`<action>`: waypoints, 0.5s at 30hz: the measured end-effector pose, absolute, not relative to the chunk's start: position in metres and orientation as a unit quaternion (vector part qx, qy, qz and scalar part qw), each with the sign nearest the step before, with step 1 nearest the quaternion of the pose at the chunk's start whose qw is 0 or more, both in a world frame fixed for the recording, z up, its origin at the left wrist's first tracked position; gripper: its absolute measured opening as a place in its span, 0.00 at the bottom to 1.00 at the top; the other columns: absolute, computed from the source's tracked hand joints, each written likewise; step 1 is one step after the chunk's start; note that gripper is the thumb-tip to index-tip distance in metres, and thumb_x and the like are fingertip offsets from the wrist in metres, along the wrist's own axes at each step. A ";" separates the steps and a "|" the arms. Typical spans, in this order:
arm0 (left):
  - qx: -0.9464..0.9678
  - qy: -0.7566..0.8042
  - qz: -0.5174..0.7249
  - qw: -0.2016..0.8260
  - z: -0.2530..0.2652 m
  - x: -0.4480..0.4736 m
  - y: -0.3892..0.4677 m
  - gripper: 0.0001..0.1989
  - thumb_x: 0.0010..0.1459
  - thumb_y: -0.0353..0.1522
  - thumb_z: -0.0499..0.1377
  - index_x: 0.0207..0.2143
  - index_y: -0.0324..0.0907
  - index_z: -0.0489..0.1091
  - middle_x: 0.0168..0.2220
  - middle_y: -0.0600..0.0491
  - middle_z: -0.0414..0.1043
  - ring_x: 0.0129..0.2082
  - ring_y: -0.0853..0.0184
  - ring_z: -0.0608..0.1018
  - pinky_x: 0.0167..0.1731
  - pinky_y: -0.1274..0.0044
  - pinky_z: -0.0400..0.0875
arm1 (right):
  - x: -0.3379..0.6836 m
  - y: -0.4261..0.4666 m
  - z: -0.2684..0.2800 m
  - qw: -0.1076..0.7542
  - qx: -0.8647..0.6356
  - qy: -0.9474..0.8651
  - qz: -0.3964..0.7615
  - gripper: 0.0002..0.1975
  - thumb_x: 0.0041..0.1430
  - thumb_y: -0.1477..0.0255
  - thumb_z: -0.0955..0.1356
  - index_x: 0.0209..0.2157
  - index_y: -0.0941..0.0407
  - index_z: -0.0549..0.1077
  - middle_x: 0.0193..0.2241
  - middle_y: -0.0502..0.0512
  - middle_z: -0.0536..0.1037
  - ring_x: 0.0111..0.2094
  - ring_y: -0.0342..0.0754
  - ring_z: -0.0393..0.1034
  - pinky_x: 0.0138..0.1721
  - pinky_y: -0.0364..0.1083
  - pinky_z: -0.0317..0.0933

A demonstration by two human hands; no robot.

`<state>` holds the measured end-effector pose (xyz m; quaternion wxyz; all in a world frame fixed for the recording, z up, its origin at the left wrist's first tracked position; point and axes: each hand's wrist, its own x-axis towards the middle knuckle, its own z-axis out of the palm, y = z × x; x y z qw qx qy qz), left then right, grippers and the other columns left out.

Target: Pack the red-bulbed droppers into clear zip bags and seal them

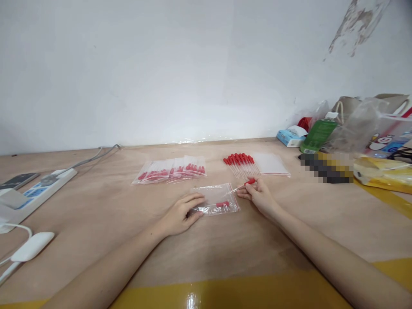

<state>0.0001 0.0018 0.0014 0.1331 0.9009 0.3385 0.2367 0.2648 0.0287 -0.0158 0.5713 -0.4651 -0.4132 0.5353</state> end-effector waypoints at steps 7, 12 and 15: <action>0.897 0.363 0.213 0.130 0.002 -0.001 0.002 0.21 0.59 0.35 0.53 0.55 0.45 0.58 0.54 0.48 0.63 0.54 0.60 0.65 0.53 0.65 0.61 | 0.270 0.026 -0.017 0.436 -0.481 -0.575 0.499 0.12 0.45 0.66 0.68 0.30 0.58 0.67 0.23 0.48 0.71 0.21 0.39 0.65 0.24 0.41 0.61; 0.897 0.365 0.211 0.129 0.002 -0.001 0.003 0.21 0.59 0.35 0.53 0.55 0.45 0.59 0.54 0.49 0.63 0.53 0.60 0.66 0.53 0.66 0.61 | 0.264 0.025 -0.015 0.392 -0.494 -0.639 0.441 0.13 0.43 0.66 0.69 0.31 0.59 0.71 0.20 0.47 0.70 0.19 0.38 0.60 0.20 0.39 0.54; 0.898 0.364 0.213 0.129 0.001 -0.002 0.004 0.21 0.59 0.36 0.53 0.54 0.44 0.59 0.53 0.49 0.63 0.53 0.61 0.66 0.53 0.67 0.61 | 0.256 0.023 -0.013 0.407 -0.477 -0.627 0.462 0.11 0.43 0.67 0.69 0.29 0.58 0.69 0.21 0.48 0.72 0.20 0.39 0.63 0.22 0.39 0.56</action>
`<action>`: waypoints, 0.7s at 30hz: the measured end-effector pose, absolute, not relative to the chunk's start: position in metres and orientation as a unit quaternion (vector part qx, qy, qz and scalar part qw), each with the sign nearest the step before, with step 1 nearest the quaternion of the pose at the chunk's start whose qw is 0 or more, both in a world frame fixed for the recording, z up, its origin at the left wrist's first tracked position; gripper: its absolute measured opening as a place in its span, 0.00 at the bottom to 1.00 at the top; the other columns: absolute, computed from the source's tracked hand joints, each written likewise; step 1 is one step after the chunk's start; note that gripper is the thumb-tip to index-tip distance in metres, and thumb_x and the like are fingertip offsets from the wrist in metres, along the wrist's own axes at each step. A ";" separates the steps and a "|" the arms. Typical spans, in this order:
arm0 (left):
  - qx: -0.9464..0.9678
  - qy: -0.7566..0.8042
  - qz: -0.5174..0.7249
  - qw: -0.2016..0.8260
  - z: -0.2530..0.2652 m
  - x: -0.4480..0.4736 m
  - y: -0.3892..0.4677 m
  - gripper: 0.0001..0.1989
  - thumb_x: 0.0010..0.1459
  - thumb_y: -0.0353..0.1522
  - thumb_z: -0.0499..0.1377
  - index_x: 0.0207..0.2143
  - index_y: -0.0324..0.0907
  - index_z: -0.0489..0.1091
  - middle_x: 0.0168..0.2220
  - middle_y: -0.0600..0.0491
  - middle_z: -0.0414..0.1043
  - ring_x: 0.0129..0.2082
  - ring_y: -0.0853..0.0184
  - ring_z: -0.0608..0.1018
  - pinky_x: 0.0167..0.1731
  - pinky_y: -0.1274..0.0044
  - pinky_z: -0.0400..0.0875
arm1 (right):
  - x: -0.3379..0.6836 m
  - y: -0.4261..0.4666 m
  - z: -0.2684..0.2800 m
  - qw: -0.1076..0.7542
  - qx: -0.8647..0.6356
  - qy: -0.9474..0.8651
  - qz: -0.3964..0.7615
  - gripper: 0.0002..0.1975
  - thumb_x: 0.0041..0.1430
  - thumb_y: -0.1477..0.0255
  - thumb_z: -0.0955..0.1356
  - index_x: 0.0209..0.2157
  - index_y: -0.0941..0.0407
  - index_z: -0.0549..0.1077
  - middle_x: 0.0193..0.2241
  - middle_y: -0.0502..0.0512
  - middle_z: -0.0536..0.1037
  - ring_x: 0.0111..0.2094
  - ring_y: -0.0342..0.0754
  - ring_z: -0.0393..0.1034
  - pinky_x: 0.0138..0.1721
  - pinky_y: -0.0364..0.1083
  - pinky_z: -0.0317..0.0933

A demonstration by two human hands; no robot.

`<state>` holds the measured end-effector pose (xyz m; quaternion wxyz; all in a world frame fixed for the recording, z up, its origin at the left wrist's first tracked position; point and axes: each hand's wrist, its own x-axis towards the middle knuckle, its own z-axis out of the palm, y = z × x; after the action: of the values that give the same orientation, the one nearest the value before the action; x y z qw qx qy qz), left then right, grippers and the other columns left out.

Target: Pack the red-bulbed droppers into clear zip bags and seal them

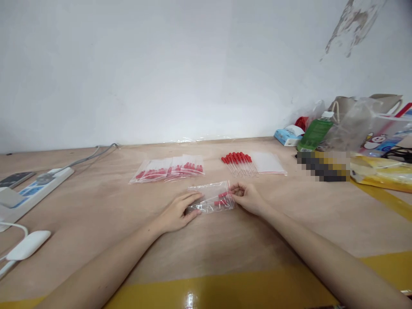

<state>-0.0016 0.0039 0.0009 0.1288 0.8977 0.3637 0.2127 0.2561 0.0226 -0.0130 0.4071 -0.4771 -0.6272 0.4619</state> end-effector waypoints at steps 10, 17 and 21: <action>0.908 0.346 0.208 0.107 0.001 -0.001 0.003 0.19 0.60 0.34 0.52 0.54 0.45 0.60 0.53 0.48 0.62 0.55 0.60 0.63 0.53 0.65 0.60 | 0.278 0.063 -0.002 0.381 -0.558 -0.683 0.278 0.06 0.46 0.71 0.66 0.27 0.59 0.71 0.22 0.51 0.73 0.23 0.41 0.65 0.26 0.41 0.58; 0.913 0.337 0.202 0.110 0.001 -0.001 0.002 0.14 0.61 0.34 0.51 0.49 0.46 0.65 0.52 0.48 0.62 0.54 0.60 0.63 0.54 0.65 0.59 | 0.262 0.121 0.007 0.335 -0.669 -0.657 0.086 0.04 0.47 0.75 0.64 0.25 0.59 0.71 0.27 0.56 0.74 0.33 0.47 0.68 0.36 0.44 0.58; 0.910 0.345 0.195 0.119 0.001 -0.001 0.001 0.15 0.61 0.34 0.51 0.50 0.47 0.64 0.52 0.49 0.62 0.53 0.61 0.64 0.53 0.65 0.60 | 0.251 0.134 0.007 0.325 -0.692 -0.637 0.100 0.03 0.44 0.78 0.63 0.20 0.60 0.67 0.23 0.57 0.71 0.29 0.48 0.68 0.32 0.45 0.57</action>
<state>-0.0010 0.0005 0.0011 0.1187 0.9105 0.3449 0.1948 0.2511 0.1343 0.0066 0.3248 -0.6919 -0.6371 0.0999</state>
